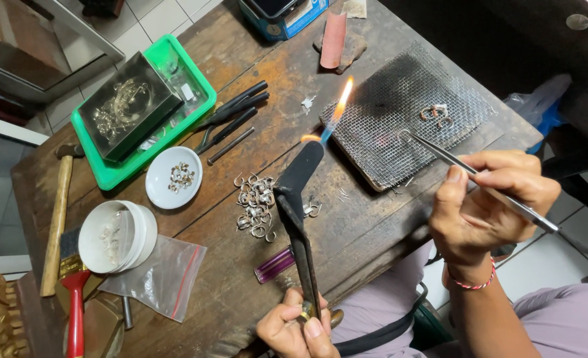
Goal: Soldering small metal rings together using a blowtorch and tweezers on a soldering block
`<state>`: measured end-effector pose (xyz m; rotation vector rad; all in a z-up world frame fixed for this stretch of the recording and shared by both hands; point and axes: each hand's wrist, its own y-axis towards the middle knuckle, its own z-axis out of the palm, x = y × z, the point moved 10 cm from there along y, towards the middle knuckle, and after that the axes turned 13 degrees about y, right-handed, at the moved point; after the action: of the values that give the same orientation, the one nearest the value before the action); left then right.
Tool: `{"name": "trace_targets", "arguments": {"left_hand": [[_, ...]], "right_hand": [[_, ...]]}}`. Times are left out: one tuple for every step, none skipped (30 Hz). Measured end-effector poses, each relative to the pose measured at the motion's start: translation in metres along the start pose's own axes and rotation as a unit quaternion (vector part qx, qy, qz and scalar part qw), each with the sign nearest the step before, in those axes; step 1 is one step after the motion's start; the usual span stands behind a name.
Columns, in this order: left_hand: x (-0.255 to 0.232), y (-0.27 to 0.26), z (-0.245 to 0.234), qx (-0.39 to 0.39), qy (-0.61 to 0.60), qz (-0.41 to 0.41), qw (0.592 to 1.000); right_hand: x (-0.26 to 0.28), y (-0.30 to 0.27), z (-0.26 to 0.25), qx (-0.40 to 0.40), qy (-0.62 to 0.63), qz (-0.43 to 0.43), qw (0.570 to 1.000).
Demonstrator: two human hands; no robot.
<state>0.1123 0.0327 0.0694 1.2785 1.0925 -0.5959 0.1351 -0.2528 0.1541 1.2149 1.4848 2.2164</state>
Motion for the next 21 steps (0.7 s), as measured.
{"name": "trace_targets", "arguments": {"left_hand": [[-0.001,0.000,0.000,0.001,-0.001,-0.001,1.000],[0.000,0.000,0.000,0.006,-0.004,-0.003,1.000],[-0.001,0.000,0.000,0.011,-0.006,-0.006,1.000],[0.002,0.000,0.001,0.012,-0.006,-0.007,1.000],[0.000,0.001,0.001,0.009,-0.001,0.009,1.000],[-0.001,0.002,0.000,0.006,0.003,0.025,1.000],[-0.002,0.001,0.000,0.006,0.003,0.025,1.000],[-0.001,0.000,0.000,0.007,0.004,0.011,1.000],[0.001,0.000,0.000,0.007,0.005,-0.003,1.000],[0.001,0.001,0.001,0.008,0.005,-0.003,1.000],[-0.001,0.002,0.001,0.009,0.010,0.008,1.000],[-0.003,0.004,0.001,0.011,0.015,0.018,1.000],[-0.003,0.005,0.002,0.011,0.015,0.017,1.000],[-0.005,0.006,0.002,0.001,0.022,0.025,0.999],[-0.007,0.006,0.001,-0.009,0.029,0.032,0.999],[-0.009,0.006,0.004,-0.010,0.031,0.031,0.999],[-0.009,0.005,0.003,-0.021,0.031,0.016,0.999],[-0.009,0.004,0.001,-0.032,0.032,0.002,0.999],[-0.014,0.002,-0.001,-0.037,0.040,0.000,0.999],[-0.014,0.002,0.002,-0.011,0.032,-0.030,0.999],[-0.013,0.001,0.006,0.013,0.023,-0.060,0.998]], "right_hand": [[0.003,0.001,-0.002,0.000,-0.001,0.000,1.000],[0.005,0.003,-0.005,-0.009,-0.032,0.002,0.999],[0.007,0.004,-0.009,-0.018,-0.062,0.004,0.998],[0.005,0.004,-0.011,-0.018,-0.063,0.005,0.998],[0.004,0.004,-0.013,-0.025,-0.076,-0.004,0.997],[0.004,0.004,-0.016,-0.031,-0.089,-0.012,0.995],[0.003,0.004,-0.016,-0.032,-0.089,-0.013,0.995],[0.001,0.005,-0.015,-0.023,-0.087,-0.010,0.996],[0.000,0.005,-0.014,-0.014,-0.085,-0.007,0.996],[0.000,0.006,-0.013,-0.015,-0.085,-0.008,0.996],[0.000,0.006,-0.014,-0.017,-0.085,-0.005,0.996],[0.000,0.005,-0.014,-0.019,-0.084,-0.002,0.996],[-0.002,0.005,-0.015,-0.019,-0.084,-0.001,0.996],[-0.003,0.005,-0.014,-0.015,-0.081,-0.001,0.997],[-0.004,0.004,-0.013,-0.011,-0.076,0.000,0.997],[-0.003,0.007,-0.013,-0.009,-0.074,0.002,0.997],[0.001,0.008,-0.011,-0.007,-0.082,-0.009,0.997],[0.006,0.009,-0.009,-0.004,-0.089,-0.020,0.996],[0.001,-0.005,-0.017,-0.001,-0.083,-0.014,0.996],[-0.005,-0.019,-0.029,-0.020,-0.114,-0.003,0.993],[-0.010,-0.032,-0.040,-0.039,-0.144,0.007,0.989]]}}
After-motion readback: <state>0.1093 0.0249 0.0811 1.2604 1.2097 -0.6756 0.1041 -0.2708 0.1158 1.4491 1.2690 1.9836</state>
